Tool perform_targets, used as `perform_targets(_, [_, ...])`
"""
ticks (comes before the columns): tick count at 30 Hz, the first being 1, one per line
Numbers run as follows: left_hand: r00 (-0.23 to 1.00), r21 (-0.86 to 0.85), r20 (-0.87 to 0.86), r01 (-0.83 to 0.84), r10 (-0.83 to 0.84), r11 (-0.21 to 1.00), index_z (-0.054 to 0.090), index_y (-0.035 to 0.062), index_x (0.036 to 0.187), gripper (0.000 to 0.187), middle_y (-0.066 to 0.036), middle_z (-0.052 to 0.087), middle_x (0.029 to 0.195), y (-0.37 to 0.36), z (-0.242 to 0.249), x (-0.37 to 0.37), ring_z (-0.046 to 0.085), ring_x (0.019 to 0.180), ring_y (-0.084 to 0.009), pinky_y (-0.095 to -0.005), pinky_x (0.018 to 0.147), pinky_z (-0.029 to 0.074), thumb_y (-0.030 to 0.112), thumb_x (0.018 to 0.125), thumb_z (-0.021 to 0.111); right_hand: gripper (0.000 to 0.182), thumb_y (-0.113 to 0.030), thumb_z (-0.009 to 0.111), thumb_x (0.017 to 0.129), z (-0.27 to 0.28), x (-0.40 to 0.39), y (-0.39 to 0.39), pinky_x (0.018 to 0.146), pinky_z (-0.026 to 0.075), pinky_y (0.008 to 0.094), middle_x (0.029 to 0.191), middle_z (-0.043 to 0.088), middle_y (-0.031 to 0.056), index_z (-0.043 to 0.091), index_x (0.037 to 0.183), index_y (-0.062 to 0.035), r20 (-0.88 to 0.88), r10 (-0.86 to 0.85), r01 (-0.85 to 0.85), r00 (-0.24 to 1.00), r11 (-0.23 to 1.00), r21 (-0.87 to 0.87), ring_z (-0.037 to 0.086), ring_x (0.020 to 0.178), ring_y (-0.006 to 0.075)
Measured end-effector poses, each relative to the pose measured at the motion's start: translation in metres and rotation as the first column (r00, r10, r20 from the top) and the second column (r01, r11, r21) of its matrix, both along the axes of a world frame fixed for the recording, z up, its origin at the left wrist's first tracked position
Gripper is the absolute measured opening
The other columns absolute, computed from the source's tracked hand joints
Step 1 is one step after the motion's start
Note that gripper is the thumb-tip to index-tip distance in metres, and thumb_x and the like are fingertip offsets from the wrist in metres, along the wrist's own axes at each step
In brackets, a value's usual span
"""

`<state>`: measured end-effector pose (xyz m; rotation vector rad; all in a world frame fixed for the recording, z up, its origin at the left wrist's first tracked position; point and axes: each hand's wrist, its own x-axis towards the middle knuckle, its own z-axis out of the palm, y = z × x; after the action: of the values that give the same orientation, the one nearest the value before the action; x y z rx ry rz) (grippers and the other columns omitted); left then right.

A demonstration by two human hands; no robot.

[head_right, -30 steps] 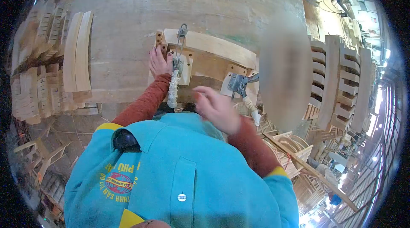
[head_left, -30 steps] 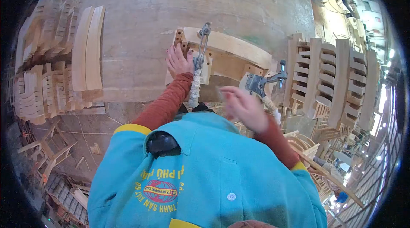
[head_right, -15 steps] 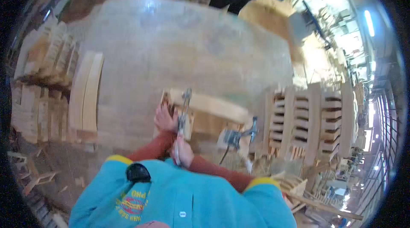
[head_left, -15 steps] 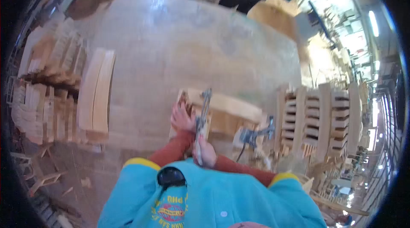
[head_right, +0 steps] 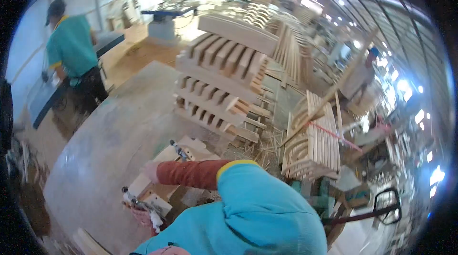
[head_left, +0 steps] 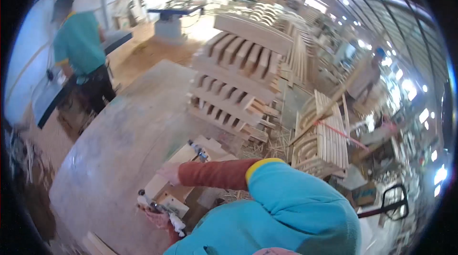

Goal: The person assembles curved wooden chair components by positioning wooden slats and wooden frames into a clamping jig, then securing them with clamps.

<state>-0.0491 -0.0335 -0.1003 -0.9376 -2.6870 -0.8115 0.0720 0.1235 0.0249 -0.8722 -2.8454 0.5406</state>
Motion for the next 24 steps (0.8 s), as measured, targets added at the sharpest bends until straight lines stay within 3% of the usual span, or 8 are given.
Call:
perform_targets(2, [1.000, -0.014, -0.029, 0.009, -0.009, 1.000, 0.035, 0.0131, 0.133, 0.062, -0.013, 0.035, 0.137, 0.003, -0.004, 0.002, 0.031, 0.126, -0.0277, -0.0420, 0.098, 0.028, 0.038, 0.080, 0.053, 0.032, -0.018, 0.053, 0.077, -0.073, -0.012, 0.028, 0.074, 0.047, 0.0401, 0.097, 0.060, 0.0137, 0.057, 0.107, -0.0089, 0.102, 0.001, -0.014, 0.995, 0.992, 0.122, 0.056, 0.090, 0.0332])
perform_targets(5, [0.998, -0.033, -0.059, 0.023, -0.025, 0.999, 0.035, 0.0128, 0.133, 0.061, -0.013, 0.036, 0.136, 0.004, -0.012, 0.006, 0.032, 0.125, -0.0274, -0.0417, 0.098, 0.028, 0.037, 0.080, 0.052, 0.041, -0.017, 0.054, 0.077, 0.006, 0.003, -0.002, 0.078, 0.043, 0.0509, 0.102, 0.056, 0.0131, 0.051, 0.118, -0.0154, 0.343, -0.111, 0.102, 0.933, 0.994, 0.046, 0.051, 0.101, 0.0325])
perform_targets(6, [0.997, -0.040, -0.063, 0.038, -0.040, 0.998, 0.035, 0.0127, 0.133, 0.060, -0.012, 0.036, 0.136, 0.006, -0.015, 0.008, 0.033, 0.125, -0.0273, -0.0416, 0.097, 0.029, 0.037, 0.081, 0.051, 0.040, -0.017, 0.054, 0.077, 0.002, 0.007, 0.000, 0.078, 0.042, 0.0527, 0.103, 0.056, 0.0124, 0.052, 0.116, -0.0158, 0.359, -0.125, 0.118, 0.925, 0.992, 0.043, 0.050, 0.100, 0.0320])
perform_targets(12, [0.990, -0.054, -0.099, 0.098, -0.103, 0.994, 0.035, 0.0121, 0.133, 0.058, -0.012, 0.038, 0.134, 0.021, -0.017, 0.012, 0.035, 0.123, -0.0266, -0.0411, 0.097, 0.030, 0.035, 0.082, 0.049, 0.031, -0.020, 0.053, 0.077, -0.036, -0.007, 0.032, 0.080, 0.034, 0.0631, 0.103, 0.054, 0.0081, 0.055, 0.108, -0.0179, 0.270, -0.204, 0.156, 0.941, 0.970, 0.189, 0.048, 0.098, 0.0289])
perform_targets(16, [0.986, -0.083, -0.108, 0.116, -0.124, 0.990, 0.035, 0.0117, 0.133, 0.056, -0.012, 0.039, 0.133, 0.017, -0.027, 0.013, 0.036, 0.122, -0.0261, -0.0408, 0.096, 0.031, 0.034, 0.084, 0.048, 0.024, -0.021, 0.053, 0.077, -0.049, -0.028, 0.067, 0.081, 0.030, 0.0691, 0.103, 0.053, 0.0053, 0.058, 0.101, -0.0185, 0.077, -0.183, 0.145, 0.980, 0.925, 0.352, 0.048, 0.096, 0.0271])
perform_targets(19, [0.981, -0.099, -0.125, 0.138, -0.150, 0.985, 0.035, 0.0114, 0.133, 0.055, -0.012, 0.039, 0.133, 0.016, -0.034, 0.009, 0.037, 0.121, -0.0258, -0.0405, 0.095, 0.032, 0.033, 0.084, 0.047, 0.024, -0.022, 0.053, 0.077, -0.004, -0.051, 0.099, 0.085, 0.029, 0.0662, 0.102, 0.052, 0.0052, 0.057, 0.101, -0.0174, 0.064, -0.279, 0.205, 0.958, 0.826, 0.525, 0.046, 0.096, 0.0254])
perform_targets(24, [0.962, -0.147, -0.143, 0.214, -0.235, 0.966, 0.035, 0.0109, 0.133, 0.053, -0.012, 0.041, 0.132, 0.000, -0.063, -0.003, 0.038, 0.120, -0.0253, -0.0401, 0.095, 0.033, 0.032, 0.086, 0.045, 0.033, -0.023, 0.056, 0.077, 0.048, -0.045, 0.168, 0.090, 0.029, 0.0588, 0.109, 0.049, 0.0076, 0.052, 0.108, -0.0139, 0.011, -0.272, 0.242, 0.962, 0.875, 0.420, 0.042, 0.105, 0.0262])
